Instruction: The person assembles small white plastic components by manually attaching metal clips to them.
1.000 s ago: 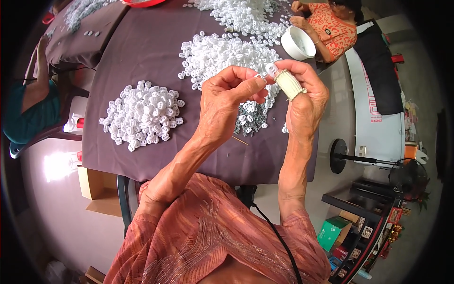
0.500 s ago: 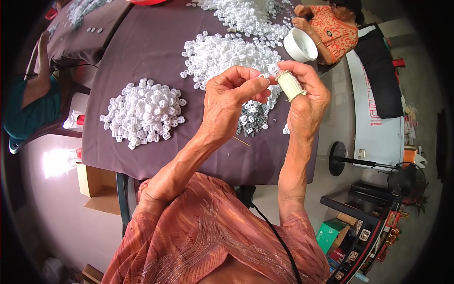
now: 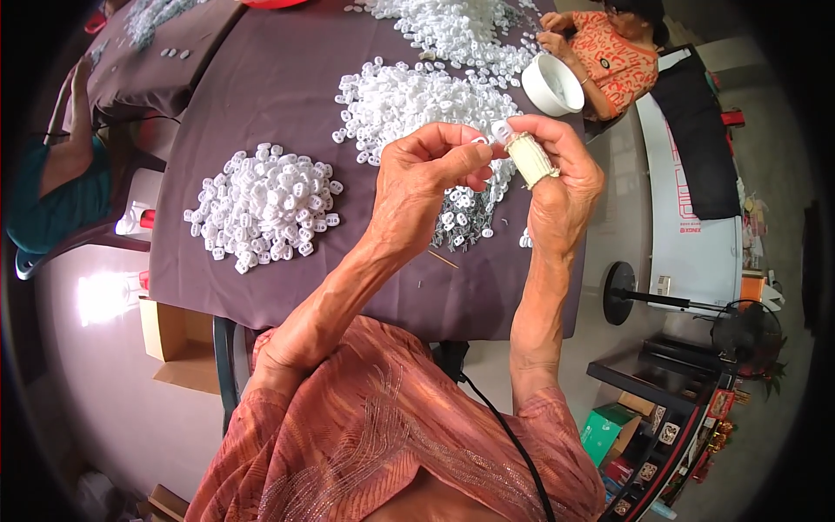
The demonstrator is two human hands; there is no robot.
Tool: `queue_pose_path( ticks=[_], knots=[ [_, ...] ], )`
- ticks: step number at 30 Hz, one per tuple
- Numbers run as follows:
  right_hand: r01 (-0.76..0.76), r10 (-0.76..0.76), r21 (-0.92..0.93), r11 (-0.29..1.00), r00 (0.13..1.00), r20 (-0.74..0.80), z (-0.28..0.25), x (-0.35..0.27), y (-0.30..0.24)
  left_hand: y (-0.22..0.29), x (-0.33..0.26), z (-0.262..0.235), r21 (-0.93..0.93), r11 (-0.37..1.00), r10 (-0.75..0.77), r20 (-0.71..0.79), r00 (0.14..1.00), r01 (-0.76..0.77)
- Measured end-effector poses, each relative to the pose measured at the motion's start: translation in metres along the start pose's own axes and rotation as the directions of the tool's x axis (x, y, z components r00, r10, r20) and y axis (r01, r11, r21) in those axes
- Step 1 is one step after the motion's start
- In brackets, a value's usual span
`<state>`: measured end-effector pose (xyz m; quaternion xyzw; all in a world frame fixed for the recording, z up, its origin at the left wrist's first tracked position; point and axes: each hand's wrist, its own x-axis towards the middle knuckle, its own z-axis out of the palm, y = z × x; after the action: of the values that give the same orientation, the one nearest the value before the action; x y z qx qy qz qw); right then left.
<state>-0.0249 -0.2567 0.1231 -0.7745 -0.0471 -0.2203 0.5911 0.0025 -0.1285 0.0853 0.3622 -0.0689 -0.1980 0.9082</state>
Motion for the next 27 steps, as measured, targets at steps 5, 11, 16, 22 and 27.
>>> queue_pose_path(
  ticks=[5, 11, 16, 22, 27],
  knots=[
    [0.023, -0.023, -0.033, 0.999, 1.000, -0.011, 0.0013, -0.0006, -0.0006, -0.0008, -0.0001, 0.0012, 0.015, 1.000, 0.002, -0.015, 1.000, -0.002],
    [0.033, -0.035, -0.042, 0.999, 0.999, -0.028, 0.0009, -0.0012, 0.0014, 0.0009, -0.0003, 0.0034, 0.016, 1.000, -0.014, -0.010, 1.000, 0.014],
    [0.012, -0.013, -0.033, 0.999, 1.000, -0.028, 0.0035, -0.0036, -0.0003, -0.0032, 0.0005, -0.0006, 0.002, 1.000, -0.015, -0.021, 1.000, 0.015],
    [0.000, 0.001, 0.008, 1.000, 0.997, -0.076, 0.0033, -0.0023, 0.0034, -0.0040, 0.0003, 0.0026, -0.016, 1.000, 0.000, -0.046, 0.999, -0.001],
    [-0.007, 0.009, 0.029, 1.000, 0.997, -0.076, 0.0043, -0.0023, 0.0045, -0.0053, 0.0002, 0.0011, -0.030, 0.999, 0.011, -0.047, 0.999, -0.012]
  ],
)
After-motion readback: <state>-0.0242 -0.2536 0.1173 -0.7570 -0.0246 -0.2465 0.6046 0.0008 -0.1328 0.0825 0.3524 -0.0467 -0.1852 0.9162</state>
